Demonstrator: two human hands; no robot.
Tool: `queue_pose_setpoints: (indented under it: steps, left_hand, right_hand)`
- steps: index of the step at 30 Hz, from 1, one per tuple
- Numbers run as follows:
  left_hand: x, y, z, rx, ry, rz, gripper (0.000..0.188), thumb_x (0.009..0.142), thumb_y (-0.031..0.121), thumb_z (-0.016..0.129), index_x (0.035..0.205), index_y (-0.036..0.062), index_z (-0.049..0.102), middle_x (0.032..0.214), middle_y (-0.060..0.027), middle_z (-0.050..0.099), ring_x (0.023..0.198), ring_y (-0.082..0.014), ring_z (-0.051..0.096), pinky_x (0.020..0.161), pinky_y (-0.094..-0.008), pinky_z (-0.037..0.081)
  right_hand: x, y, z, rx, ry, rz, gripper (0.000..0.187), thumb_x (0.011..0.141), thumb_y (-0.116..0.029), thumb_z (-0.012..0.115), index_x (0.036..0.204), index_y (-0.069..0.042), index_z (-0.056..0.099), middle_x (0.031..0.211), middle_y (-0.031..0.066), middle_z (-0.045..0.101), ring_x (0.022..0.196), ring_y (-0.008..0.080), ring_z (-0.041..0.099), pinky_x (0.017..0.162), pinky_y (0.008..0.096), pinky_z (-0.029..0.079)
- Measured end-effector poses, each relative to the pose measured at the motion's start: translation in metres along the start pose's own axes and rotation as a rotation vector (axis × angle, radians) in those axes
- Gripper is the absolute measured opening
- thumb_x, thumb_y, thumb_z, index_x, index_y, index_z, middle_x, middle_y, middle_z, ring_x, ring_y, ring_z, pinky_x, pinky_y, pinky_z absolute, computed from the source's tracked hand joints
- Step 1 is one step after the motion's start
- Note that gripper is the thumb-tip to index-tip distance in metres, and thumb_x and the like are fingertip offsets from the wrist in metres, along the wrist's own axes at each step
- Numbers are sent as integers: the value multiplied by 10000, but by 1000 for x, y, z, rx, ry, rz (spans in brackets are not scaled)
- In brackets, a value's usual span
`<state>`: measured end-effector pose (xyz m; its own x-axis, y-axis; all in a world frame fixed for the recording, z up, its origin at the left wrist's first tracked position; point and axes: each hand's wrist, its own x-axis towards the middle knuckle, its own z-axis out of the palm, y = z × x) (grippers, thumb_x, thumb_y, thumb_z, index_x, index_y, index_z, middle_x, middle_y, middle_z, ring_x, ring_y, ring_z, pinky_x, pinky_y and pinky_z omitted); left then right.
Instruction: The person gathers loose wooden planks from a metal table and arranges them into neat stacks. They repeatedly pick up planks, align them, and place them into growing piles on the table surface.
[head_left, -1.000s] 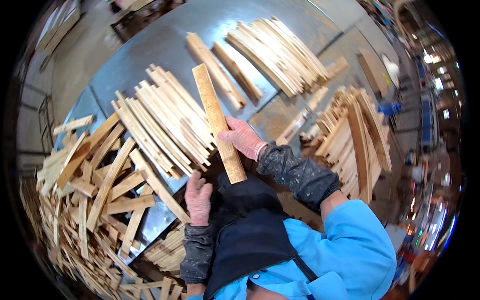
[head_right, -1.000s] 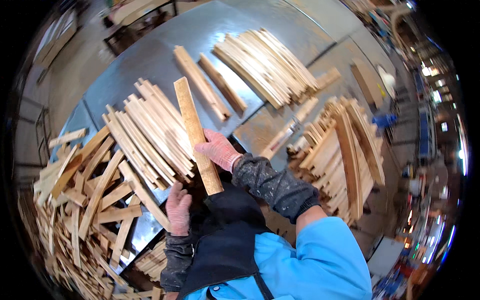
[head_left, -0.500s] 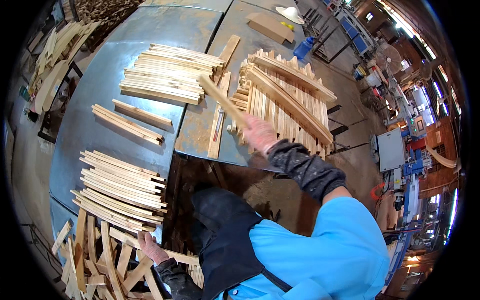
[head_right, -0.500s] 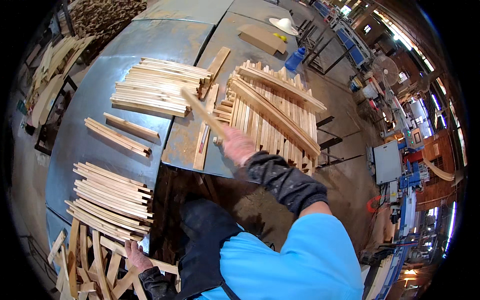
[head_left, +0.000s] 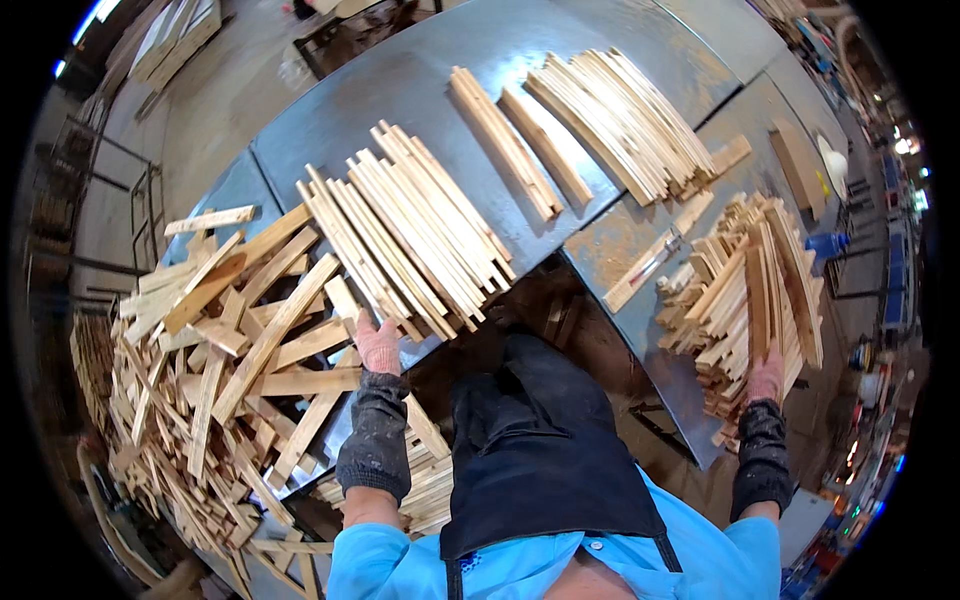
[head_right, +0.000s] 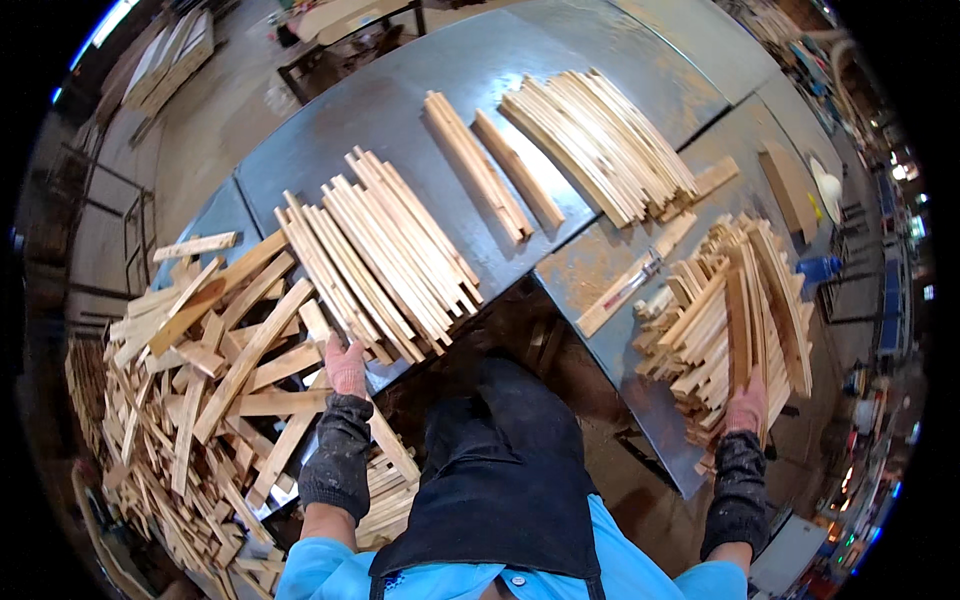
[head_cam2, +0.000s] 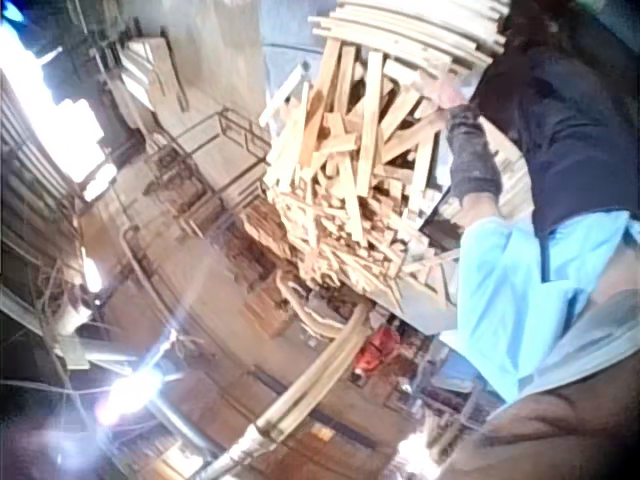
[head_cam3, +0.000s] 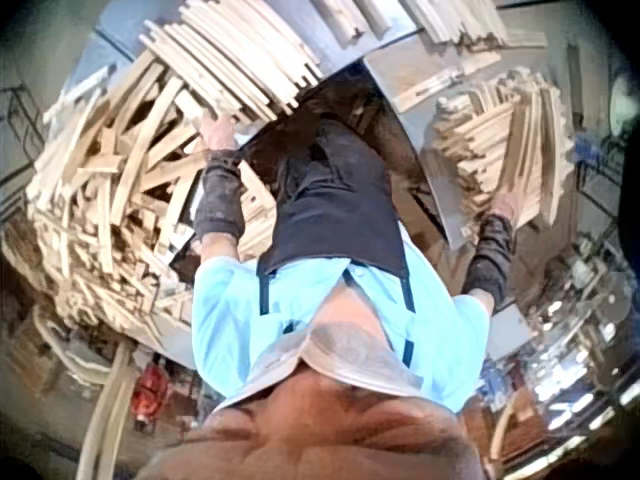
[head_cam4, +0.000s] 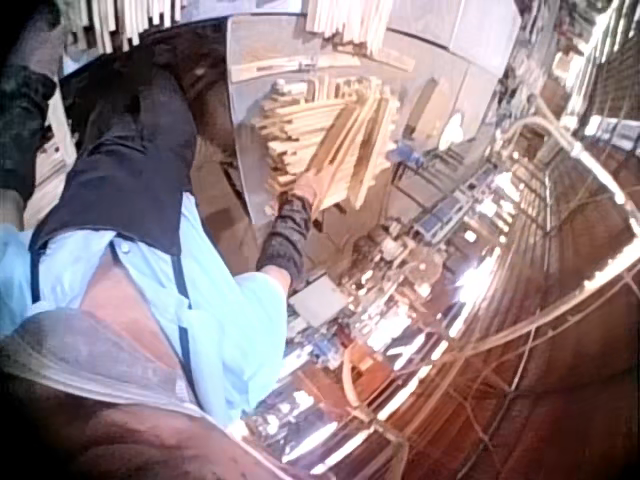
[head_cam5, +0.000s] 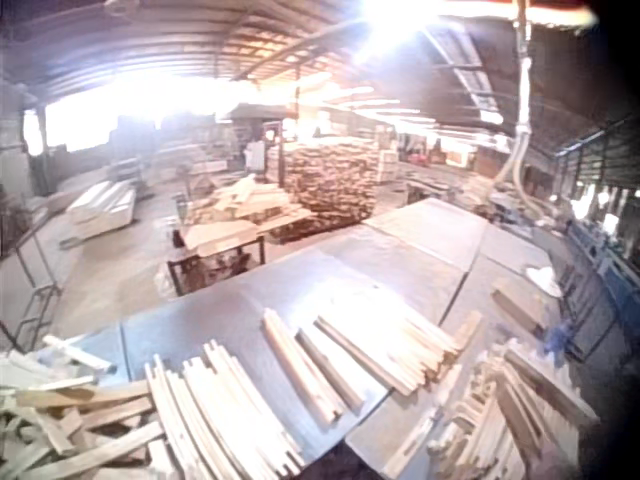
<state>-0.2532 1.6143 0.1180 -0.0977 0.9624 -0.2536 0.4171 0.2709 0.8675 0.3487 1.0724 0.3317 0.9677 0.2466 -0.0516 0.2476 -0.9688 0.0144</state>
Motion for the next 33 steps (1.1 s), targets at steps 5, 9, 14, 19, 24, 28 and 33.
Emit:
queue_pose_setpoints:
  steps: [5, 9, 14, 19, 24, 28, 33]
  left_hand:
    - [11, 3, -1, 118, -55, -23, 769, 913, 185, 747, 1564, -109, 460, 1503, -263, 617, 1363, -359, 618, 1141, -395, 482]
    - [19, 8, 3, 234, -83, -78, 782, 932, 237, 754, 1571, -102, 457, 1525, -246, 607, 1378, -340, 607, 1154, -386, 467]
    - [36, 0, 12, 69, -84, -76, 888, 944, 316, 808, 1614, -95, 395, 1560, -241, 578, 1422, -339, 570, 1187, -393, 436]
    - [46, 3, 12, 150, -97, -112, 977, 928, 393, 832, 1653, -53, 352, 1663, -274, 447, 1545, -393, 432, 1272, -403, 343]
    - [48, 11, 13, 246, -101, -162, 964, 941, 322, 835, 1651, -84, 325, 1627, -257, 489, 1493, -345, 484, 1245, -385, 367]
    - [48, 7, 13, 75, -114, -98, 915, 906, 339, 858, 1615, -49, 428, 1571, -277, 556, 1470, -397, 520, 1224, -415, 403]
    - [45, 8, 14, 144, -99, -114, 828, 932, 287, 838, 1591, -44, 461, 1536, -216, 599, 1408, -317, 571, 1178, -383, 439]
  right_hand:
    - [5, 10, -6, 38, -39, 179, 659, 1051, -175, 577, 1666, -53, 373, 1607, 261, 513, 1449, 441, 511, 1213, 448, 399]
    - [11, 11, -11, -109, 3, 92, 694, 1010, -195, 630, 1644, -30, 400, 1572, 280, 537, 1413, 457, 535, 1196, 456, 414]
    - [22, -32, -21, -137, 213, -110, 692, 977, -226, 674, 1604, -13, 472, 1555, 280, 552, 1430, 449, 520, 1208, 468, 401]
    - [20, -188, -38, 628, 129, -463, 562, 1025, -125, 640, 1552, 27, 517, 1442, 259, 621, 1293, 363, 637, 1121, 419, 487]
    - [-2, -365, -14, 741, -165, -725, 237, 991, -80, 655, 1213, -1, 683, 954, 90, 639, 923, 189, 630, 820, 363, 529]
    - [-5, -449, 23, 413, -496, -874, 341, 975, -210, 689, 1242, -3, 644, 1010, 144, 691, 987, 275, 687, 909, 393, 537]
    - [-15, -502, 105, 450, -675, -875, 584, 955, -270, 733, 1459, 2, 617, 1263, 203, 747, 1189, 322, 702, 1050, 401, 531]
